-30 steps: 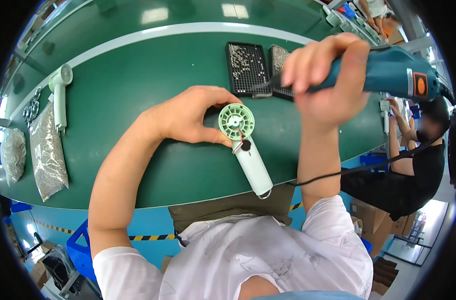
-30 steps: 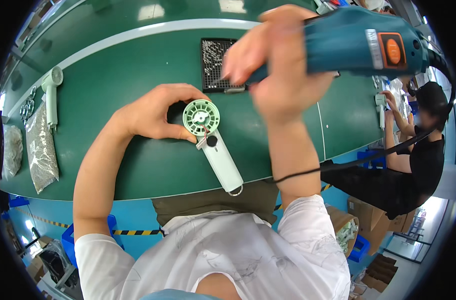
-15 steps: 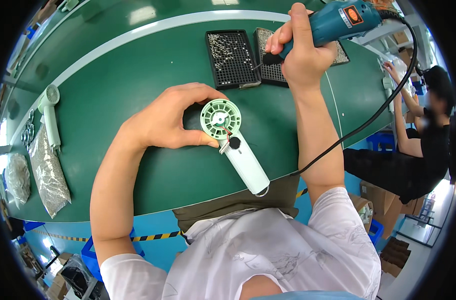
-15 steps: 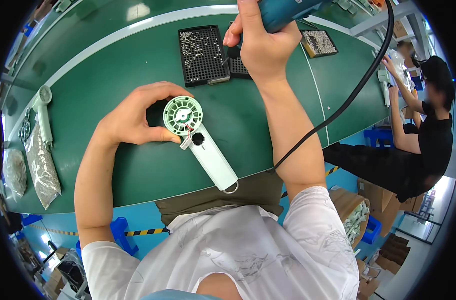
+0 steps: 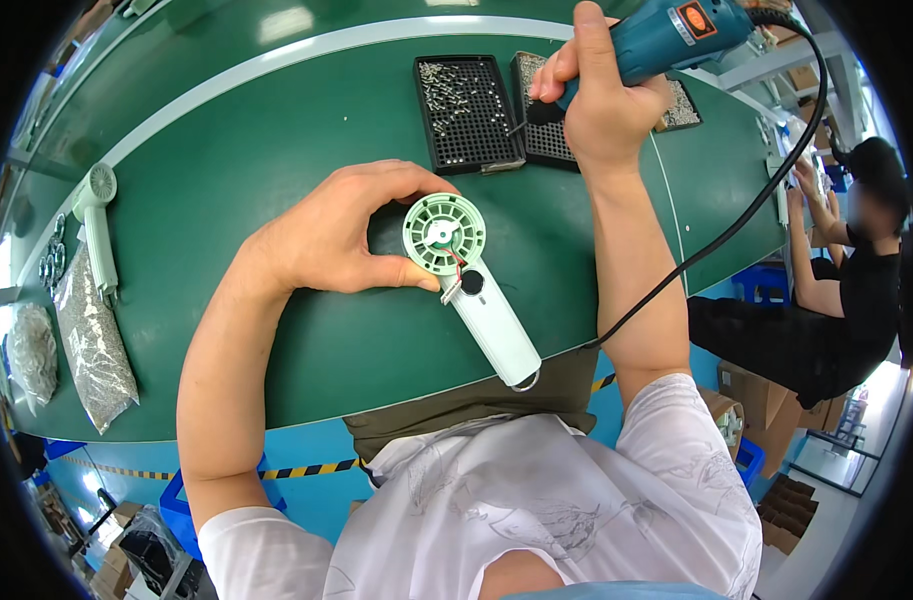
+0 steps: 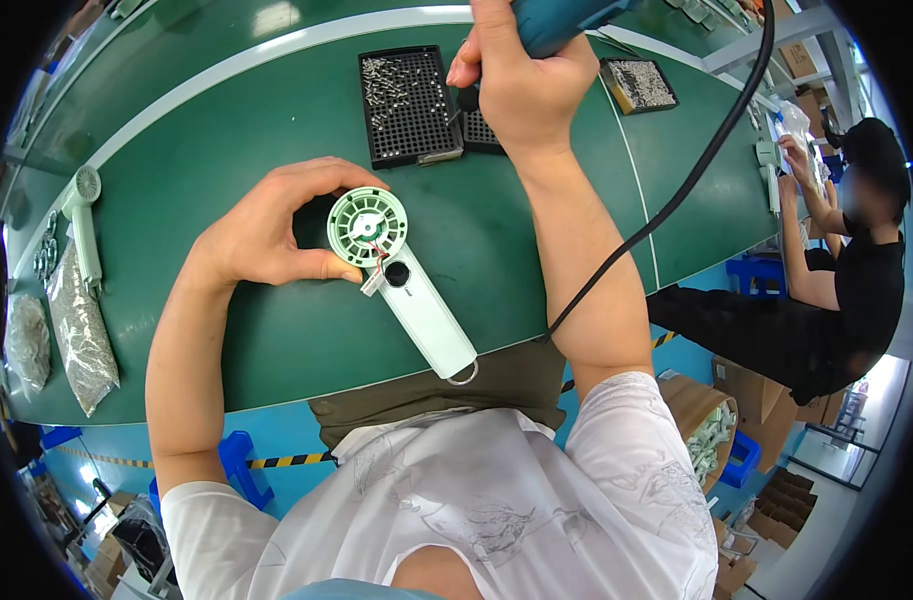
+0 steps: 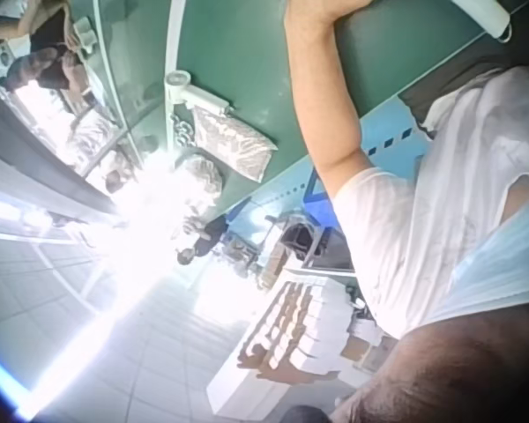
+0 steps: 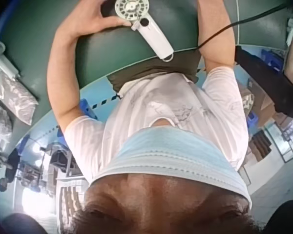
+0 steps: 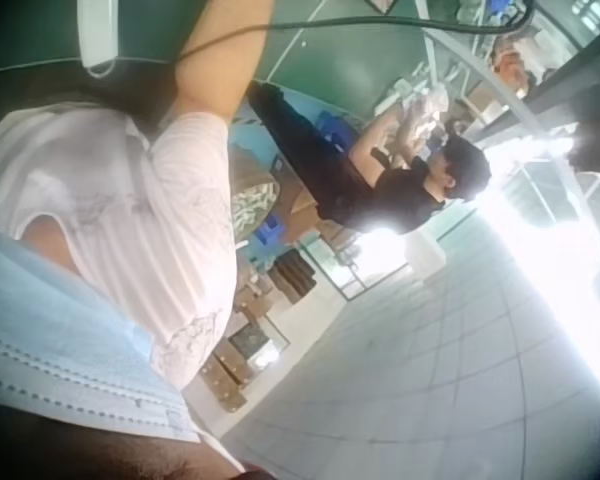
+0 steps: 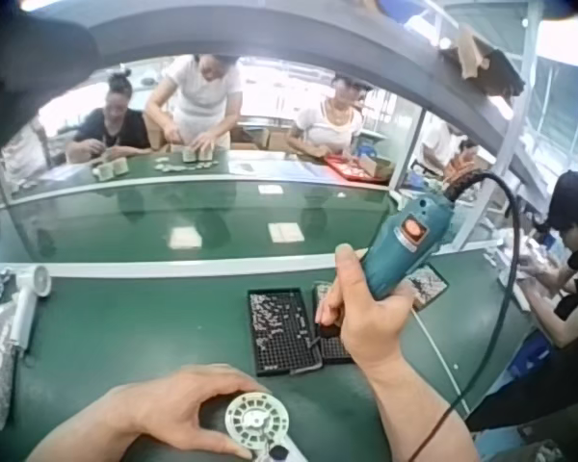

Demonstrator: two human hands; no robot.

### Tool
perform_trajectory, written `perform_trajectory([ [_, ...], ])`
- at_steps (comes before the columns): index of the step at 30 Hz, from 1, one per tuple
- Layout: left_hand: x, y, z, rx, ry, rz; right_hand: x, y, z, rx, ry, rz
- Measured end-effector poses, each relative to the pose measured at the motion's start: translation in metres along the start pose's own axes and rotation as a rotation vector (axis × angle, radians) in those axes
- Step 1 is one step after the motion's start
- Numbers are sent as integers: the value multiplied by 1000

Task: Assemble small portable electric fans using an electric screwdriver on a production line.

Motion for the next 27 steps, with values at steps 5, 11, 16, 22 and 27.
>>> perform_trajectory([
  [5, 0, 0, 0, -17, 12, 2, -3, -8, 0, -54, -16, -4],
  [11, 1, 0, 0, -17, 5, 8, -6, -6, -15, 33, -3, 29],
  [16, -1, 1, 2, -8, -2, 10, -12, 0, -52, 254, 21, -67],
  [22, 1, 1, 1, -13, 8, -6, -35, -10, -75, 400, 57, -521],
  [27, 0, 1, 2, -14, 0, 8, -41, -19, -75, 296, 18, -627],
])
Point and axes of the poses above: each hand's wrist, its own x-axis towards the middle knuckle, its own y-axis out of the back of the hand, z = x × y, the point moved 4 cm from there along x, towards the middle knuckle, and after that the axes turned 2 degrees about -z, right-handed, at the moved point
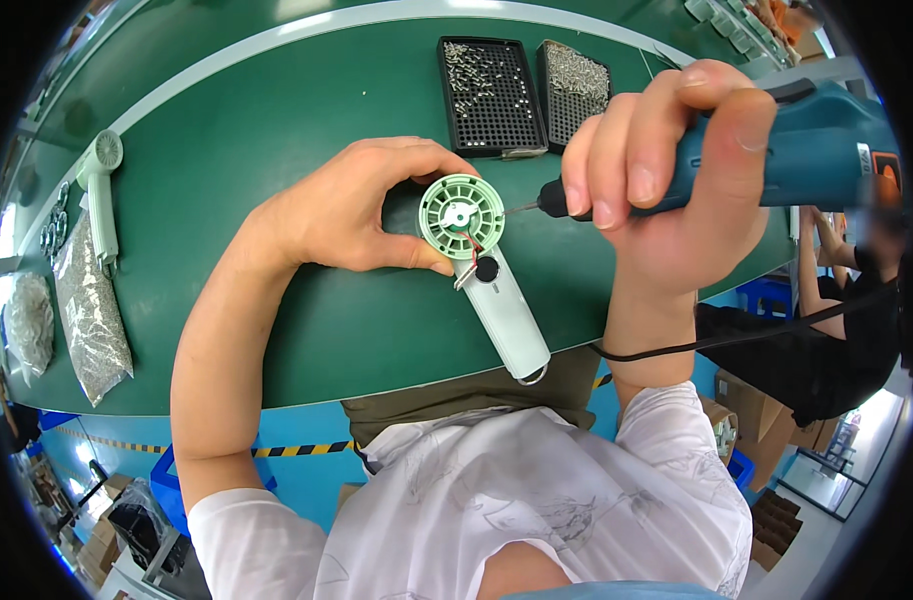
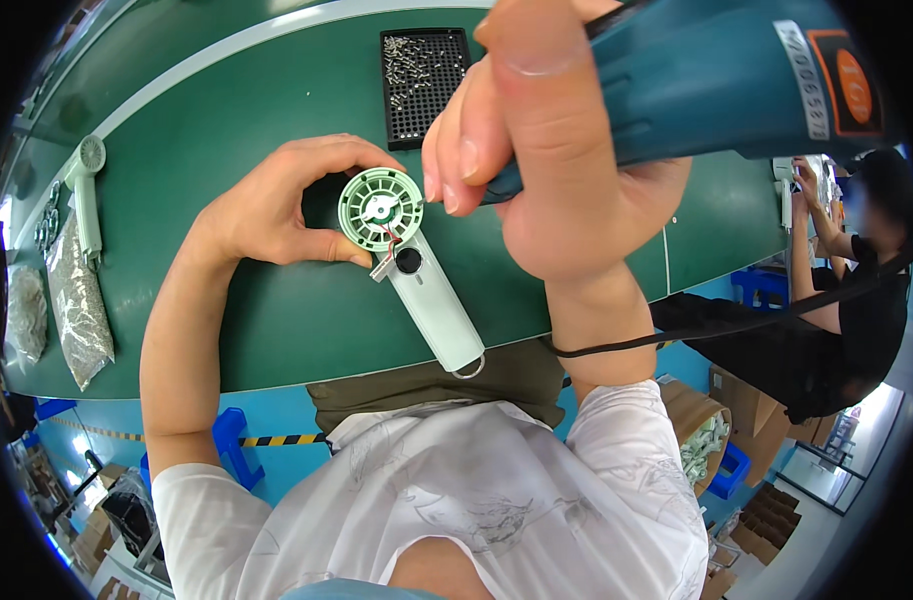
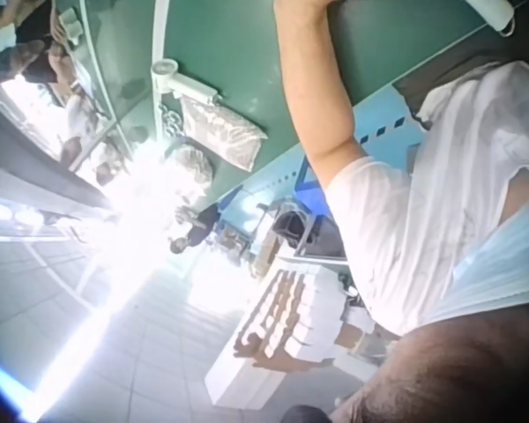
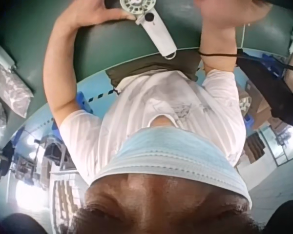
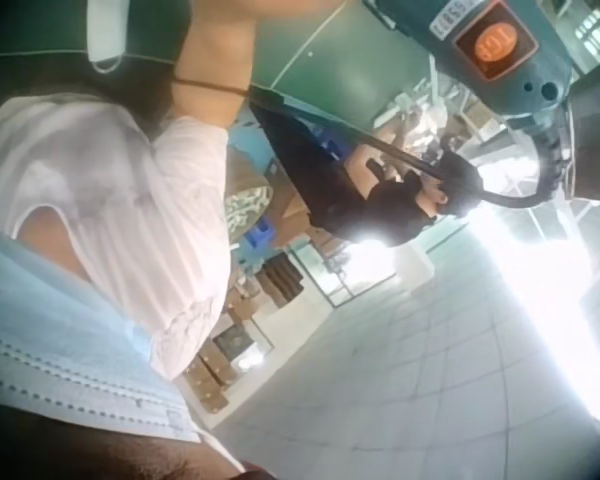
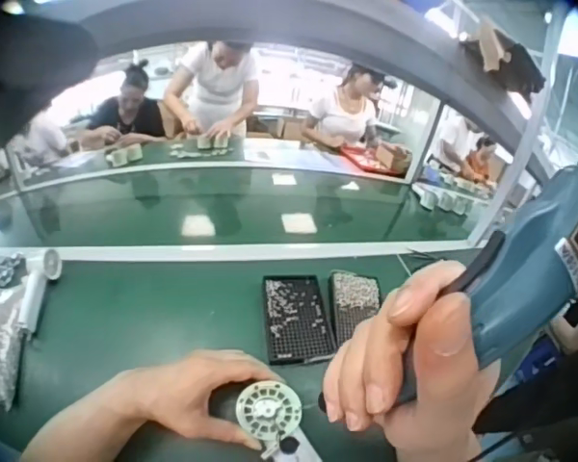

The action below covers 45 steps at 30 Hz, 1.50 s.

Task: Assemble small portable electric fans using an electric screwdriver on a production line.

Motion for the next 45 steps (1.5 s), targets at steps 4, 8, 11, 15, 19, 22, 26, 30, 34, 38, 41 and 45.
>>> perform_trajectory([
  [4, 1, 0, 0, 1, -12, 7, -2, 3, 10, 5, 27, -40],
  [8, 0, -1, 0, 5, -19, 17, -2, -3, 10, 10, 18, -21],
  [11, 0, -1, 1, -2, -11, 18, 4, -11, 10, -27, 13, -51],
  [15, -1, -2, 1, 0, -21, 24, 5, -16, 10, -62, 8, -56],
  [19, -1, -2, -1, -27, 16, -1, -1, -16, 13, -95, 6, 12],
  [22, 1, -1, -1, -20, 2, 4, -6, -15, 14, -124, 6, 63],
  [26, 2, 0, -1, -25, -42, 31, -7, -21, 21, -171, -34, 38],
  [30, -2, 4, -6, 42, -101, 43, -10, -30, 31, -216, -134, 66],
  [34, -5, 4, -4, 38, -74, 20, -12, -41, 34, -96, -165, 109],
  [38, 0, -1, -3, 26, -73, -8, -21, -30, 38, 2, -153, 171],
  [41, -3, -8, -14, 34, -35, -1, -22, -31, 43, 65, -120, 124],
  [45, -9, -12, -12, 53, 14, 48, -23, -38, 41, -26, -106, 123],
])
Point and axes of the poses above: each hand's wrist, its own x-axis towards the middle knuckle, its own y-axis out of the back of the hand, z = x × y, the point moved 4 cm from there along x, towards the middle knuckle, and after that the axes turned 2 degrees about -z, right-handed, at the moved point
